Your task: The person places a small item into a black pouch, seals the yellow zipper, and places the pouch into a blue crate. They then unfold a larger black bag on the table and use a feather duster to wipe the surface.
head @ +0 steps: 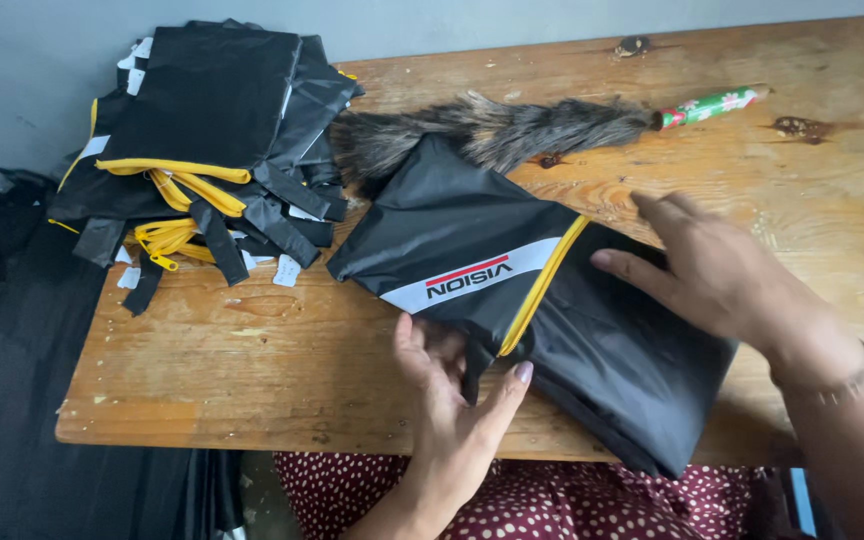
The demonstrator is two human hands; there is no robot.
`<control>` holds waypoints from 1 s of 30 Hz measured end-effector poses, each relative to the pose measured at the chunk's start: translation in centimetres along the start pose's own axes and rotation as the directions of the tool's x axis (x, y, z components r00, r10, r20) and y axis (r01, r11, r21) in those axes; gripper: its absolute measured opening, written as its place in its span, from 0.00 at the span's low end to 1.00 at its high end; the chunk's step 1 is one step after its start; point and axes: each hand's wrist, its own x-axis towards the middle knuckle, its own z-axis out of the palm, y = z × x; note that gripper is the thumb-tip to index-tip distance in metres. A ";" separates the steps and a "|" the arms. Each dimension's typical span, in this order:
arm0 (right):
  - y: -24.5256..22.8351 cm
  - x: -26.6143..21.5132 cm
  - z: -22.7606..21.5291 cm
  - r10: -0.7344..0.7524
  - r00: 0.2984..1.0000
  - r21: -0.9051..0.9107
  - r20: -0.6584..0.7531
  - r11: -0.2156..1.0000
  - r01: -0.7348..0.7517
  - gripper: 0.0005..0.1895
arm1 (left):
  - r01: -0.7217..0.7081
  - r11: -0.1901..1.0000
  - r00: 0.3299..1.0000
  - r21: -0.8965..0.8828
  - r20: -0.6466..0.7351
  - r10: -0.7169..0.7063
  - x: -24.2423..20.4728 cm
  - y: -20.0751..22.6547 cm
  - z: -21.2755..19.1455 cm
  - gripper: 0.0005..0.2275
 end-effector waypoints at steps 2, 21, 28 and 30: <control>-0.2 0.8 0.2 -0.081 0.994 0.081 0.068 0.994 0.075 0.41 | 0.160 0.981 0.987 -0.111 0.012 -0.159 0.2 0.5 0.4 0.40; 0.2 0.1 3.3 -0.030 0.856 0.763 -0.516 0.437 0.476 0.21 | -0.518 0.820 0.815 0.244 0.430 0.387 14.6 7.9 -2.8 0.25; 2.0 3.0 -0.3 -0.369 0.850 0.779 -0.376 0.371 0.506 0.49 | -0.393 0.919 0.753 0.000 0.574 0.322 20.4 5.3 -2.5 0.26; 3.1 3.8 -0.9 -0.495 0.749 0.765 -0.442 0.228 0.602 0.56 | -0.358 0.934 0.686 0.006 0.680 0.259 20.4 6.3 -2.4 0.30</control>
